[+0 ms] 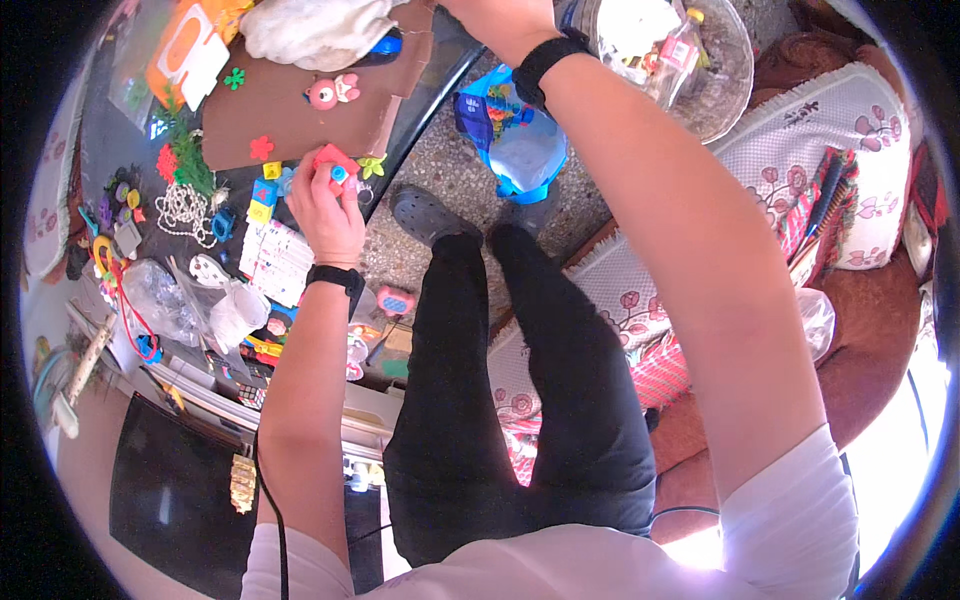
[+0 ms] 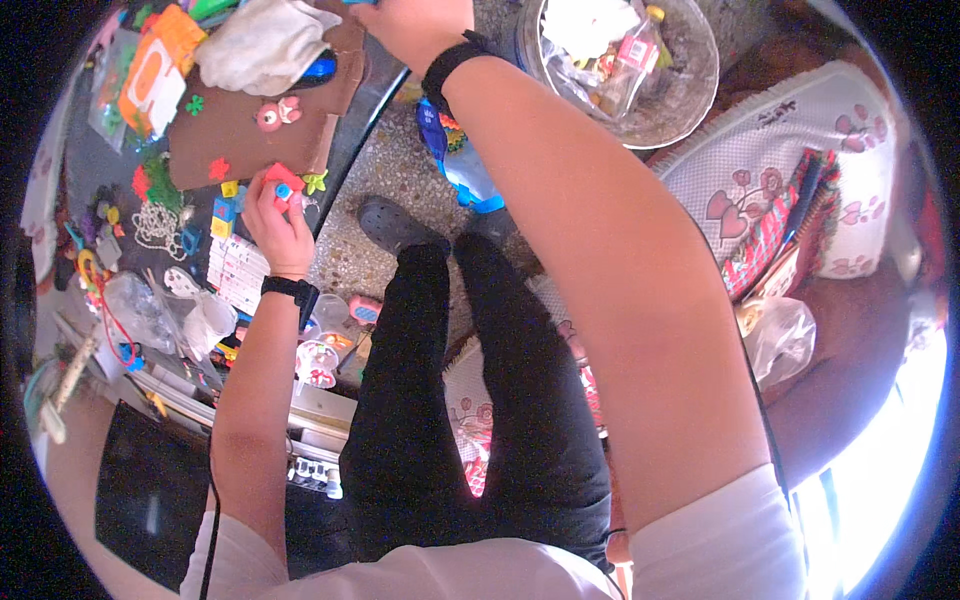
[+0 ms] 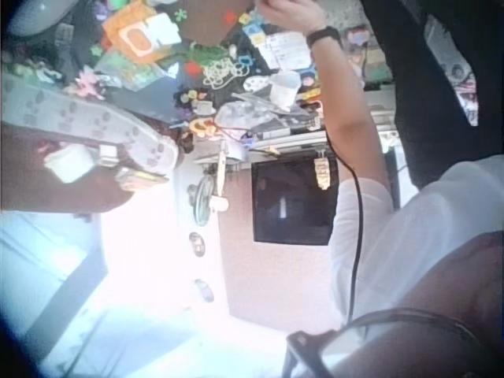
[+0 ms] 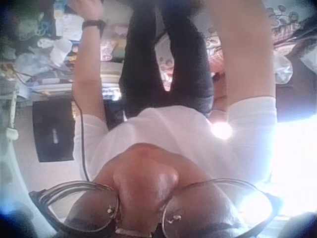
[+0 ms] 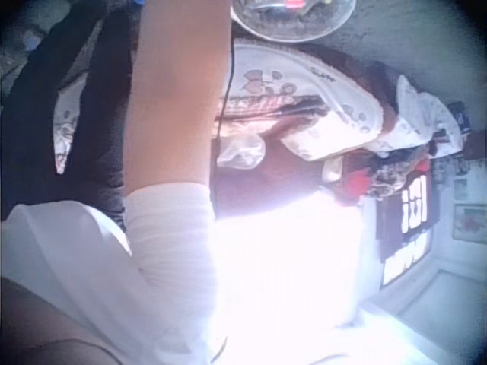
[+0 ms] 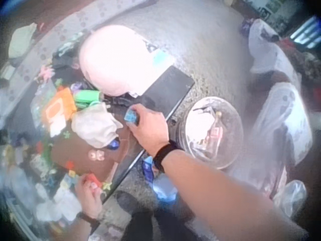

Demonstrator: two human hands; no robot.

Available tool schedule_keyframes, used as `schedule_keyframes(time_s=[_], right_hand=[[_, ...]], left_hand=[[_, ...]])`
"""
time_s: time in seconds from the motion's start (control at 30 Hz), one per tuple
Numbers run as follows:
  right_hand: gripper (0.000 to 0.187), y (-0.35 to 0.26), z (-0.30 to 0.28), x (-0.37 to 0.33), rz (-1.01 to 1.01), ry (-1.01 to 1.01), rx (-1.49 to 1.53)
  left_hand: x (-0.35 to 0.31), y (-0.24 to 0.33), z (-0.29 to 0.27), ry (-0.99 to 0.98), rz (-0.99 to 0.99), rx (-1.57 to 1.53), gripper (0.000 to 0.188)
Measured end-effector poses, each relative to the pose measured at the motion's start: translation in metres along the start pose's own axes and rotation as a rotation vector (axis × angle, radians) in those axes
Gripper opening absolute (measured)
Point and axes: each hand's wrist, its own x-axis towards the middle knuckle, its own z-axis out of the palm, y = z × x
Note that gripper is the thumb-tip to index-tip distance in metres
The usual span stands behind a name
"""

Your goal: The person assembles colorful plastic toy blocks on a cluttered table, connecting red and blue pieces by hand and placing them next to a collection of markers.

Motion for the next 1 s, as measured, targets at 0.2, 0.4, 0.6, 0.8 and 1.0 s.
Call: schedule_keyframes(time_s=[0.2, 0.4, 0.6, 0.8, 1.0], right_hand=[[0.065, 0.018, -0.015, -0.045, -0.352, 0.253, 0.064], [0.024, 0.098, 0.012, -0.212, 0.514, -0.236, 0.216], [0.036, 0.185, 0.101, -0.264, 0.809, -0.575, -0.096], [0.059, 0.255, 0.191, -0.248, 1.097, -0.458, -0.223], [0.046, 0.277, 0.201, -0.246, 0.842, -0.417, -0.115]], left_hand=[[-0.001, -0.008, 0.0, -0.005, 0.027, 0.036, 0.039], [0.002, -0.012, 0.003, -0.006, 0.082, 0.002, 0.039], [-0.008, -0.022, 0.0, -0.005, -0.06, -0.131, 0.039], [0.001, -0.011, -0.003, 0.011, -0.078, -0.207, 0.044], [-0.003, -0.014, 0.001, -0.041, -0.049, -0.259, 0.043]])
